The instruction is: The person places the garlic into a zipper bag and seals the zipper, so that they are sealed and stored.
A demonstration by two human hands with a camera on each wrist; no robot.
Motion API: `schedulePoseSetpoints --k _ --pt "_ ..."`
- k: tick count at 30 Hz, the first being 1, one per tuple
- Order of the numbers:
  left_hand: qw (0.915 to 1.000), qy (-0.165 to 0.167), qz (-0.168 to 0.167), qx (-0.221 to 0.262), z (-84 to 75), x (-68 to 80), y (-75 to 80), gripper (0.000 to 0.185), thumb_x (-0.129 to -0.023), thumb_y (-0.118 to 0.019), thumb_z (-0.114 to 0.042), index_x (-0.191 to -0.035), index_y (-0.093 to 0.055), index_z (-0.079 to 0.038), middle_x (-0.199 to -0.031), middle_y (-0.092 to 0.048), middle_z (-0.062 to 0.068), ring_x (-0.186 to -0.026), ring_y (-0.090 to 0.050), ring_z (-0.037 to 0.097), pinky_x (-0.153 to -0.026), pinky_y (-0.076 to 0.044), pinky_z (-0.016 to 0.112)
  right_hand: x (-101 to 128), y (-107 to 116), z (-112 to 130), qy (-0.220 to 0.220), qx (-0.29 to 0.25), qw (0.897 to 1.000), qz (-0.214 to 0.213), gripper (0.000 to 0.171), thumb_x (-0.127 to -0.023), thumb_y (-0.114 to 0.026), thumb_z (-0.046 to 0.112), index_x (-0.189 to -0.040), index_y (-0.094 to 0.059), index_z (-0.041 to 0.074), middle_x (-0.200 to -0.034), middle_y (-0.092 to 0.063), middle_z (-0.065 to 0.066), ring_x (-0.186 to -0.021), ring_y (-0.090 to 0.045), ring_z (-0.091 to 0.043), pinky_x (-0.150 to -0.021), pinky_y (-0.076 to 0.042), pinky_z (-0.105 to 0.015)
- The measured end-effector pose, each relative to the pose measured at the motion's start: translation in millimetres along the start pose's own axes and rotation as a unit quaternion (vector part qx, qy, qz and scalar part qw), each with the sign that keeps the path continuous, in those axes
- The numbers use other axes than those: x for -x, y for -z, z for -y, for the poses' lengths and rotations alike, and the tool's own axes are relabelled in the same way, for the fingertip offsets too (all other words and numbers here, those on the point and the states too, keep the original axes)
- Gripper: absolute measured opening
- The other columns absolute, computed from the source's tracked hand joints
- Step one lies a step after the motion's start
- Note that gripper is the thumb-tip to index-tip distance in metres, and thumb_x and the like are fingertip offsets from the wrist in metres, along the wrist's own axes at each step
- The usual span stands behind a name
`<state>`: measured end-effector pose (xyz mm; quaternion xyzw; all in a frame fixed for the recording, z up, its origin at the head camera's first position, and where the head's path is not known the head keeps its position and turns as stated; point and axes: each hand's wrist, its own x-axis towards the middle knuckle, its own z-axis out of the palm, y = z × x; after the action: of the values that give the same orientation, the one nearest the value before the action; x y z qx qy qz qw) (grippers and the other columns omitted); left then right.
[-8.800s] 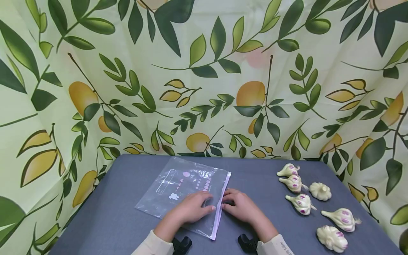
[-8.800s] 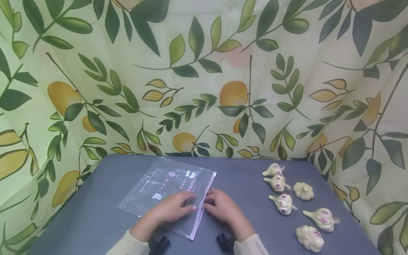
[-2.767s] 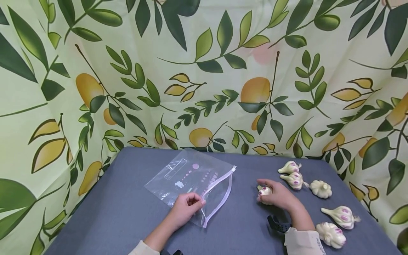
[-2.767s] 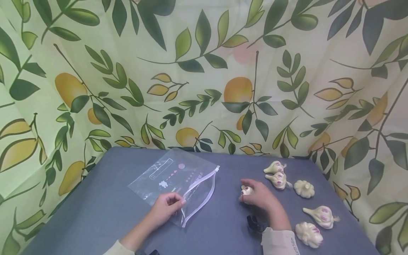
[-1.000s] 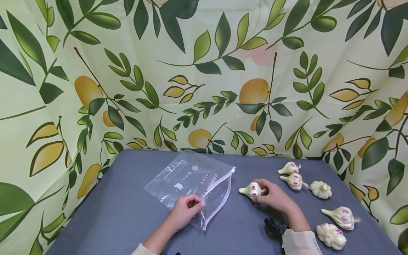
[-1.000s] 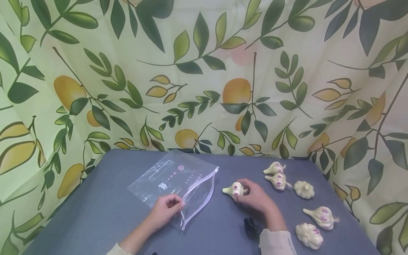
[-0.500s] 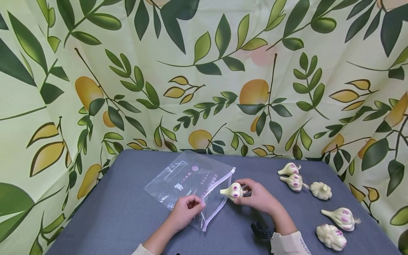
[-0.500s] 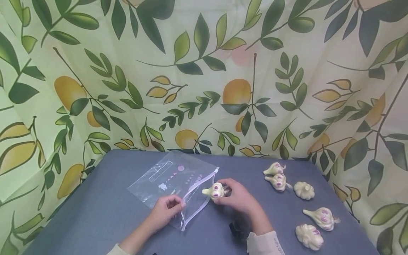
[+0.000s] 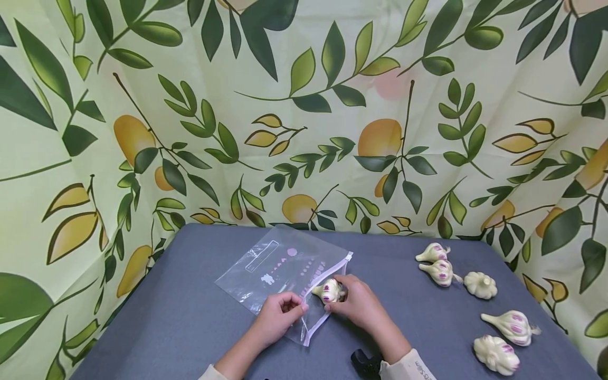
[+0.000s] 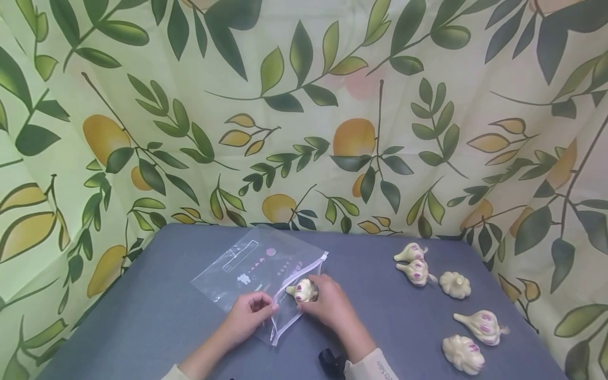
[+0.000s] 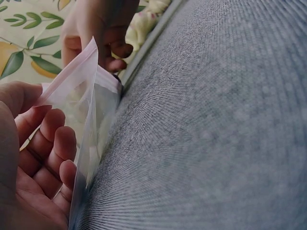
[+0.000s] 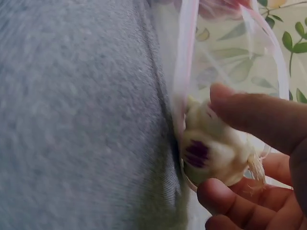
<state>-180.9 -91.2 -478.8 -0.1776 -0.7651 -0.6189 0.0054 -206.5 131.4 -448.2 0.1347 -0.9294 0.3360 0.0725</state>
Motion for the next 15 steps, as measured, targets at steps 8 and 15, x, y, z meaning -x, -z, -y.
schedulePoseSetpoints --k 8,15 --pt "1.0000 -0.005 0.001 0.003 1.6 -0.2 -0.6 0.011 -0.087 -0.073 -0.012 -0.085 -0.069 -0.002 -0.067 -0.058 -0.002 -0.057 -0.051 0.000 -0.053 -0.043 0.016 1.0 -2.3 3.5 -0.009 -0.026 0.998 -0.049 0.059 -0.066 -0.090 0.022 -0.119 -0.068 0.005 -0.108 -0.066 -0.008 -0.077 -0.059 -0.012 -0.068 -0.049 -0.027" --pt "0.9999 0.004 -0.004 -0.009 -0.8 0.2 -2.5 0.006 -0.087 -0.071 -0.006 -0.086 -0.069 0.000 -0.067 -0.060 0.003 -0.056 -0.049 -0.001 -0.053 -0.042 0.015 0.9 -6.4 3.3 -0.029 -0.039 0.996 -0.074 0.030 -0.071 -0.087 0.017 -0.095 -0.072 0.009 -0.088 -0.063 -0.002 -0.069 -0.058 -0.006 -0.060 -0.048 -0.021"
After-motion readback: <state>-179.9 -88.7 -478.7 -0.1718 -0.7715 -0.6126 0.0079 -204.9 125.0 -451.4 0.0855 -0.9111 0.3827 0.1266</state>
